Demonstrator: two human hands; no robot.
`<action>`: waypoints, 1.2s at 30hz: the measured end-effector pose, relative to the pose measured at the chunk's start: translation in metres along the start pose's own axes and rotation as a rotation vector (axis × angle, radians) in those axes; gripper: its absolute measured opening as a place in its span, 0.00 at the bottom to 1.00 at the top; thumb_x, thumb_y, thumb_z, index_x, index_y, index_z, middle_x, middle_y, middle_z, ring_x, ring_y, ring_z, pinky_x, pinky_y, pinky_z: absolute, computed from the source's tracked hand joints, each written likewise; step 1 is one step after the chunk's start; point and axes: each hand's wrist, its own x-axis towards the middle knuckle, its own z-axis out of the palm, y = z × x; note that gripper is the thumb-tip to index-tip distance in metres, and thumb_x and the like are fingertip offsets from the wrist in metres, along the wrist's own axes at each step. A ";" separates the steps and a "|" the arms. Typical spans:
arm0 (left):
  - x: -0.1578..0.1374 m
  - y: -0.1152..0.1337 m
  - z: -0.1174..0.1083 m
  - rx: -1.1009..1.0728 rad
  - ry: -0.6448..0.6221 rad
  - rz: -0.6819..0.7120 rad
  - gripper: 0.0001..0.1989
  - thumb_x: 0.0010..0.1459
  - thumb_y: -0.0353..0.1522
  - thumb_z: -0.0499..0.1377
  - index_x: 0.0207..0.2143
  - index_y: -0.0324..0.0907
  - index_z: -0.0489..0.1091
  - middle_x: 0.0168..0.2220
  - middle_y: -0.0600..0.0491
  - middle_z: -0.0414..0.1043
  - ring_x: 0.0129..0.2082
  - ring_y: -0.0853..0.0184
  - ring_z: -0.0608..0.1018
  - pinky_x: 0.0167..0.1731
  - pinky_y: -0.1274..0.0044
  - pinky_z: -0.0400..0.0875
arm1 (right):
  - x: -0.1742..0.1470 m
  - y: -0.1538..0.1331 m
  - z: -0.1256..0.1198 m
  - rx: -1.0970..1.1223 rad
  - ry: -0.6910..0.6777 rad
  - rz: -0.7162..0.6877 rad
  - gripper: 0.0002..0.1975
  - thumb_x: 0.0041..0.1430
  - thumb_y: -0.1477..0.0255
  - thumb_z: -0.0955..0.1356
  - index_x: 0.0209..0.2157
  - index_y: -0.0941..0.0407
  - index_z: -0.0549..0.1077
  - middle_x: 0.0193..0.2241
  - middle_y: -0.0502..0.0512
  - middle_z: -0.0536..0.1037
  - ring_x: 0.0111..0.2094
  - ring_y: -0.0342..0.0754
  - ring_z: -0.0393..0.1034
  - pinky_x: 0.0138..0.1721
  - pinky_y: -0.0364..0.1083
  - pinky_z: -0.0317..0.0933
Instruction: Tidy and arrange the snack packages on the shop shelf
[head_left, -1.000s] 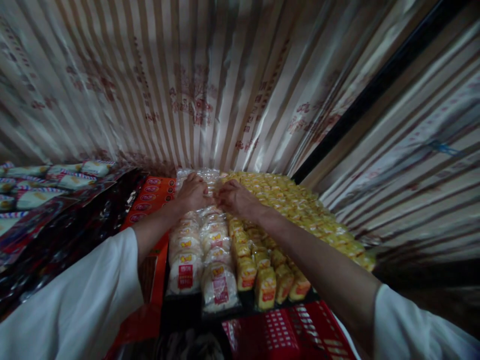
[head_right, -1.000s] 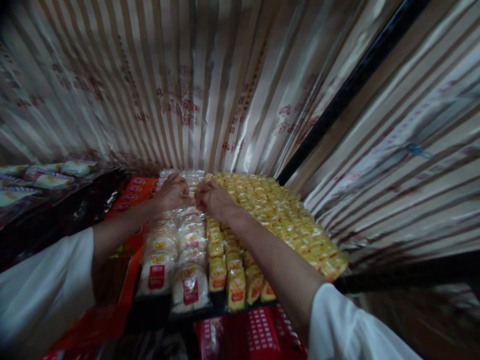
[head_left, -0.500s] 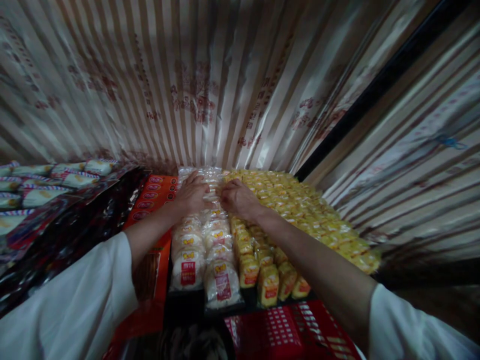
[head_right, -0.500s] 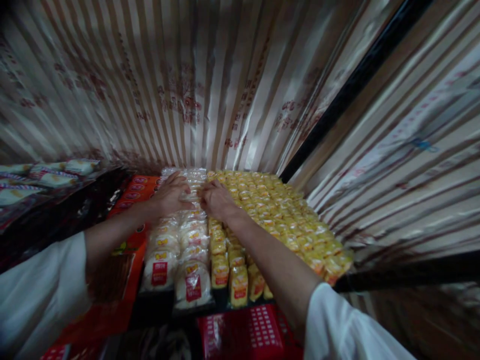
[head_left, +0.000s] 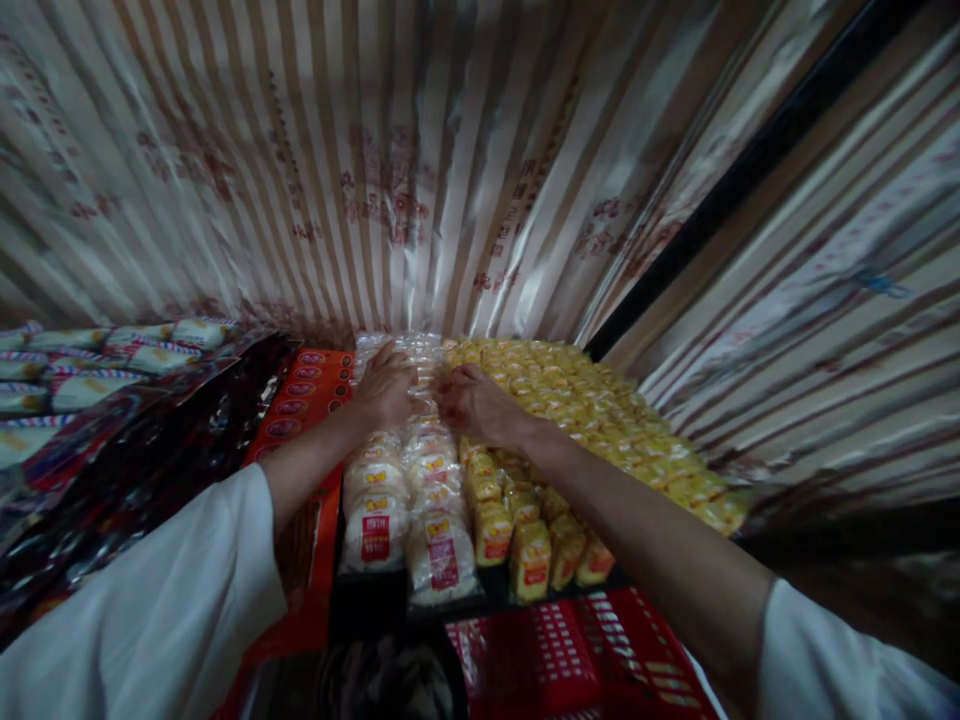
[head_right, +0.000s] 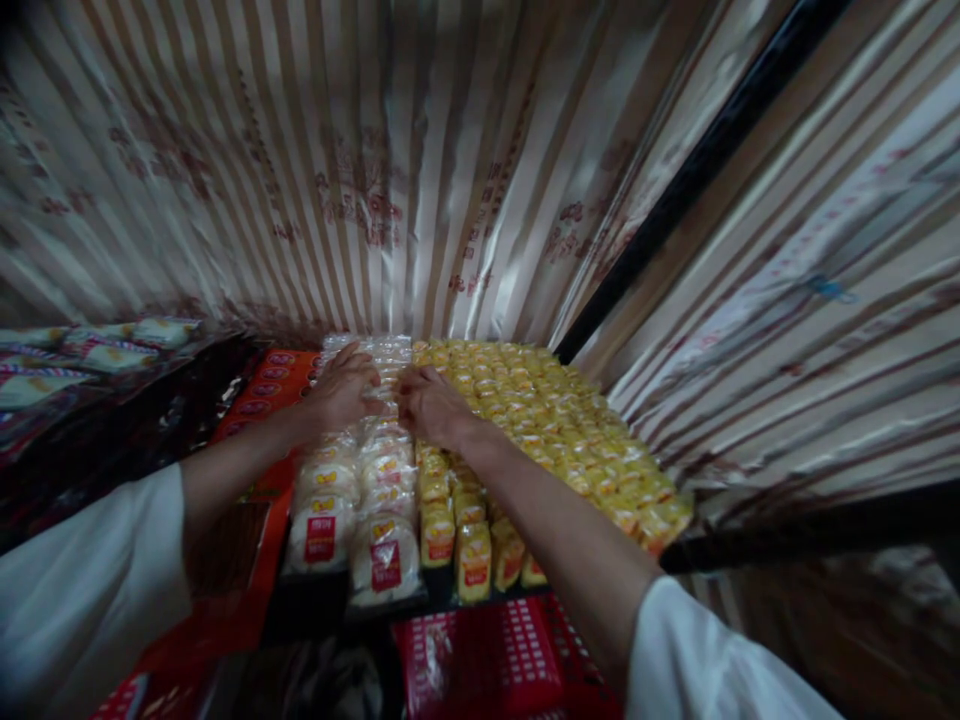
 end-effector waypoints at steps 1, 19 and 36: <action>-0.002 0.000 -0.001 -0.007 -0.003 -0.003 0.16 0.50 0.42 0.65 0.38 0.42 0.74 0.53 0.46 0.68 0.62 0.53 0.60 0.63 0.61 0.53 | 0.000 0.000 0.001 -0.005 0.010 0.015 0.08 0.58 0.74 0.67 0.29 0.58 0.78 0.41 0.58 0.76 0.48 0.51 0.63 0.54 0.51 0.52; -0.014 0.011 -0.009 0.063 -0.113 0.012 0.24 0.52 0.44 0.63 0.45 0.35 0.73 0.60 0.38 0.60 0.68 0.46 0.47 0.64 0.59 0.49 | -0.018 -0.013 -0.005 0.063 0.050 -0.081 0.05 0.56 0.70 0.70 0.30 0.56 0.79 0.44 0.58 0.75 0.51 0.53 0.61 0.54 0.53 0.55; -0.042 0.037 -0.021 0.212 -0.181 0.149 0.07 0.58 0.35 0.59 0.33 0.40 0.74 0.38 0.47 0.75 0.45 0.58 0.72 0.46 0.69 0.66 | -0.023 -0.028 0.004 -0.059 0.108 0.051 0.10 0.62 0.74 0.64 0.36 0.61 0.78 0.42 0.61 0.76 0.49 0.52 0.62 0.55 0.51 0.56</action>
